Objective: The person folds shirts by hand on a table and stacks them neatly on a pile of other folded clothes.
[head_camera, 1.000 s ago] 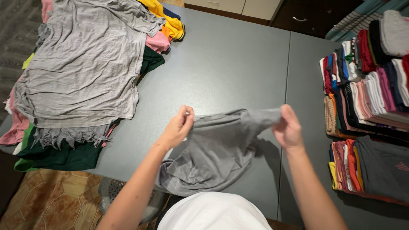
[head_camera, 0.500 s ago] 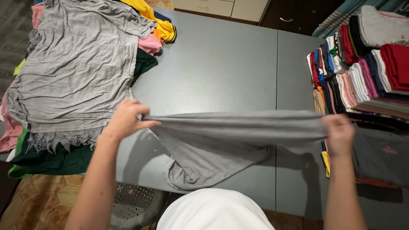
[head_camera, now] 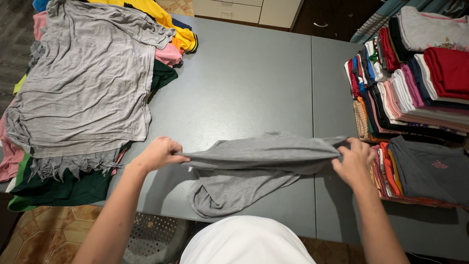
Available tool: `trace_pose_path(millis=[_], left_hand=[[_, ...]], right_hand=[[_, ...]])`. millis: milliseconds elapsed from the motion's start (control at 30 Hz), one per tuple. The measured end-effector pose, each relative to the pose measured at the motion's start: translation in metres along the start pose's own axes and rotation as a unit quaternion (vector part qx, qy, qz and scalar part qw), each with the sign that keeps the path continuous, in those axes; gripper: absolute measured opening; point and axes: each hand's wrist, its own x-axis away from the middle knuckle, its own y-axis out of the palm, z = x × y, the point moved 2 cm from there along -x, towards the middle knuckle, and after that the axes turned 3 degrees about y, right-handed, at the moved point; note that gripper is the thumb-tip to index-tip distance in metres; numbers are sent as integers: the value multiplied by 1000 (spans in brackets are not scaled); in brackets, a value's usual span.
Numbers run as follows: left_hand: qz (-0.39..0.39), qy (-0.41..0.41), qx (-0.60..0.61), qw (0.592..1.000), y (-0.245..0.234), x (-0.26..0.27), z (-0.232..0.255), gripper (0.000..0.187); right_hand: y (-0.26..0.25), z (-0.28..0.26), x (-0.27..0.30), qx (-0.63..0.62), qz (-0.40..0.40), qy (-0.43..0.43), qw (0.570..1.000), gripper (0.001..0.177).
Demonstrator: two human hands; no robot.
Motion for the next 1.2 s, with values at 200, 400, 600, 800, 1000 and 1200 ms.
trace_pose_path(millis=[200, 400, 600, 800, 1000, 1200], left_hand=[[92, 81, 444, 887, 11, 4, -2, 32], [211, 101, 97, 967, -14, -6, 8, 36], [151, 92, -151, 973, -39, -17, 5, 45], [136, 41, -48, 989, -18, -31, -29, 31], [265, 63, 107, 956, -23, -28, -25, 27], [412, 30, -5, 911, 17, -53, -62, 40]], right_hand=[[8, 11, 4, 37, -98, 79, 991, 30], [28, 23, 16, 20, -177, 36, 983, 33], [50, 63, 14, -134, -301, 206, 922, 50], [48, 72, -9, -736, -216, 154, 623, 21], [1, 30, -38, -835, -136, 269, 460, 18], [44, 16, -53, -817, -103, 249, 510, 41]])
